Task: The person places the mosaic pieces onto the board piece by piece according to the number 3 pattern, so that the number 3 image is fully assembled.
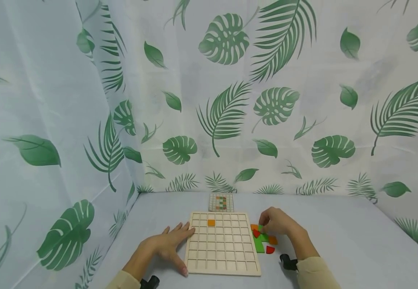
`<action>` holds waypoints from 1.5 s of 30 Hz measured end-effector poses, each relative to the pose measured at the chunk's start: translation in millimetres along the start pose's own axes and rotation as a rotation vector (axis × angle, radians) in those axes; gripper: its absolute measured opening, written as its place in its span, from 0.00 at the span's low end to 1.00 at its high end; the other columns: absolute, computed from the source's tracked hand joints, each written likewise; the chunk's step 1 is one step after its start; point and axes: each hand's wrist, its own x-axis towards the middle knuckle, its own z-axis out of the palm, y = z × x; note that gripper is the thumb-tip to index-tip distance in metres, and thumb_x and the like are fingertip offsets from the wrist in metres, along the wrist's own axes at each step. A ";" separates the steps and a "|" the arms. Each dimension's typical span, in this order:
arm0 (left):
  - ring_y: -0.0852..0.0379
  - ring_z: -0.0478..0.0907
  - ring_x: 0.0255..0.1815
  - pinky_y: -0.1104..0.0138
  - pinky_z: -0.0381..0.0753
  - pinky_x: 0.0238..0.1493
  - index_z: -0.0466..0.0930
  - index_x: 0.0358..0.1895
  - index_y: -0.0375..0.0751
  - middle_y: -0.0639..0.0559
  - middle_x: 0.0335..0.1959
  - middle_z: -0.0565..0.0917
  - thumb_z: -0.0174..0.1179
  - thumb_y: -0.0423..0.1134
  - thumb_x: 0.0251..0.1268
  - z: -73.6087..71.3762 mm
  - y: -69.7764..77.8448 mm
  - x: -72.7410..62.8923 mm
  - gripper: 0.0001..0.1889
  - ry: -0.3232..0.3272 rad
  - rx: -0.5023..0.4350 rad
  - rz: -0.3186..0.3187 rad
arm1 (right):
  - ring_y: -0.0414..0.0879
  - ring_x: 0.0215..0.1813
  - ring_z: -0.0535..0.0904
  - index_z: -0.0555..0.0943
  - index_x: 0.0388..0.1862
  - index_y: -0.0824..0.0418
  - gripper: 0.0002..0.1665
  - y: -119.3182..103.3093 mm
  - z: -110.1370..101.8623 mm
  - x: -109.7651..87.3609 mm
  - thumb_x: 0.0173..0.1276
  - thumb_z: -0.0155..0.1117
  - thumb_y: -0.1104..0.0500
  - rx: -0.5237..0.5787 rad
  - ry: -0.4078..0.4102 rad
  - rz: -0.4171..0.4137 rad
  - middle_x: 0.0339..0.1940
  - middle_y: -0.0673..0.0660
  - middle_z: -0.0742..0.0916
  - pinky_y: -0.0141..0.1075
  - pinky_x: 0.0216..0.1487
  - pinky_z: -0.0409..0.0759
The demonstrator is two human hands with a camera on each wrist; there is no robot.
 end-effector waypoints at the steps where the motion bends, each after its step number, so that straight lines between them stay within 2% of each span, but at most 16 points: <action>1: 0.38 0.42 0.88 0.34 0.39 0.82 0.55 0.84 0.54 0.45 0.87 0.49 0.84 0.64 0.37 0.1 0.0 0.3 0.67 0.001 0.001 -0.001 | 0.47 0.35 0.77 0.86 0.30 0.56 0.07 0.2 0.0 -0.1 0.59 0.78 0.64 0.006 -0.002 -0.008 0.29 0.51 0.85 0.39 0.38 0.80; 5: 0.39 0.42 0.88 0.34 0.39 0.82 0.55 0.84 0.55 0.45 0.87 0.50 0.84 0.64 0.36 0.2 0.5 0.7 0.67 0.002 0.002 -0.007 | 0.47 0.34 0.77 0.83 0.30 0.57 0.09 1.0 -2.8 -1.4 0.59 0.78 0.65 0.062 -0.023 -0.036 0.27 0.51 0.84 0.38 0.36 0.77; 8: 0.39 0.42 0.88 0.34 0.39 0.83 0.55 0.84 0.56 0.45 0.87 0.50 0.84 0.64 0.36 -0.4 1.2 0.8 0.67 0.003 0.007 -0.009 | 0.48 0.33 0.78 0.84 0.32 0.59 0.06 0.6 -6.6 -1.8 0.62 0.75 0.66 0.121 -0.012 -0.058 0.28 0.52 0.84 0.39 0.35 0.78; 11: 0.39 0.42 0.88 0.34 0.39 0.83 0.55 0.84 0.56 0.45 0.87 0.50 0.84 0.64 0.36 -1.0 1.4 0.9 0.67 0.005 0.007 -0.008 | 0.48 0.33 0.82 0.85 0.39 0.62 0.03 -2.5 -9.6 -2.0 0.67 0.70 0.66 0.191 0.019 -0.067 0.32 0.54 0.84 0.40 0.35 0.84; 16: 0.39 0.42 0.88 0.34 0.39 0.83 0.55 0.84 0.55 0.45 0.87 0.49 0.84 0.64 0.37 -0.2 0.0 0.1 0.67 0.000 -0.005 -0.002 | 0.49 0.34 0.87 0.86 0.51 0.67 0.11 -8.1 -8.4 0.9 0.72 0.66 0.66 0.294 0.066 -0.094 0.39 0.57 0.86 0.41 0.36 0.90; 20: 0.39 0.42 0.88 0.34 0.39 0.83 0.55 0.84 0.55 0.45 0.87 0.49 0.84 0.63 0.36 0.6 0.1 0.1 0.67 -0.002 -0.006 -0.002 | 0.47 0.33 0.85 0.86 0.55 0.68 0.16 -10.2 -3.6 2.9 0.70 0.66 0.70 0.253 0.106 -0.145 0.40 0.57 0.88 0.39 0.35 0.86; 23: 0.39 0.42 0.88 0.34 0.39 0.83 0.55 0.84 0.56 0.45 0.87 0.50 0.85 0.63 0.36 0.7 0.8 0.5 0.67 -0.001 0.000 -0.006 | 0.45 0.33 0.83 0.86 0.56 0.67 0.18 -13.1 -0.1 3.3 0.67 0.67 0.71 0.217 0.125 -0.151 0.40 0.55 0.88 0.37 0.34 0.82; 27: 0.39 0.43 0.88 0.35 0.39 0.83 0.55 0.84 0.56 0.46 0.87 0.50 0.85 0.63 0.35 0.3 1.9 0.7 0.67 0.001 0.007 -0.012 | 0.44 0.34 0.83 0.86 0.56 0.67 0.20 -18.8 4.4 5.2 0.64 0.72 0.71 0.206 0.149 -0.133 0.41 0.54 0.89 0.36 0.35 0.83; 32: 0.38 0.43 0.88 0.34 0.39 0.83 0.55 0.84 0.56 0.45 0.87 0.49 0.85 0.63 0.35 0.1 2.0 -0.1 0.68 0.005 0.011 -0.010 | 0.44 0.34 0.83 0.87 0.53 0.69 0.19 -26.6 10.2 8.8 0.61 0.75 0.69 0.225 0.179 -0.147 0.36 0.53 0.90 0.35 0.36 0.86; 37: 0.38 0.43 0.88 0.34 0.40 0.83 0.54 0.84 0.55 0.45 0.87 0.49 0.84 0.63 0.36 0.5 1.2 -1.6 0.68 0.008 0.017 0.000 | 0.43 0.34 0.83 0.88 0.47 0.65 0.15 -32.7 16.8 12.5 0.61 0.78 0.67 0.234 0.200 -0.171 0.34 0.51 0.89 0.34 0.35 0.87; 41: 0.38 0.43 0.88 0.34 0.40 0.83 0.54 0.84 0.56 0.45 0.87 0.49 0.85 0.63 0.35 0.0 1.4 -1.3 0.68 0.007 0.011 -0.002 | 0.43 0.37 0.84 0.87 0.49 0.64 0.15 -36.6 19.8 14.7 0.64 0.77 0.64 0.235 0.165 -0.221 0.37 0.51 0.89 0.34 0.38 0.87; 45: 0.38 0.42 0.88 0.34 0.40 0.83 0.55 0.84 0.55 0.45 0.87 0.49 0.84 0.63 0.35 0.0 2.1 0.0 0.68 0.004 0.009 -0.006 | 0.42 0.40 0.84 0.87 0.53 0.64 0.16 -43.0 22.5 16.9 0.68 0.75 0.59 0.248 0.107 -0.320 0.41 0.51 0.90 0.34 0.41 0.85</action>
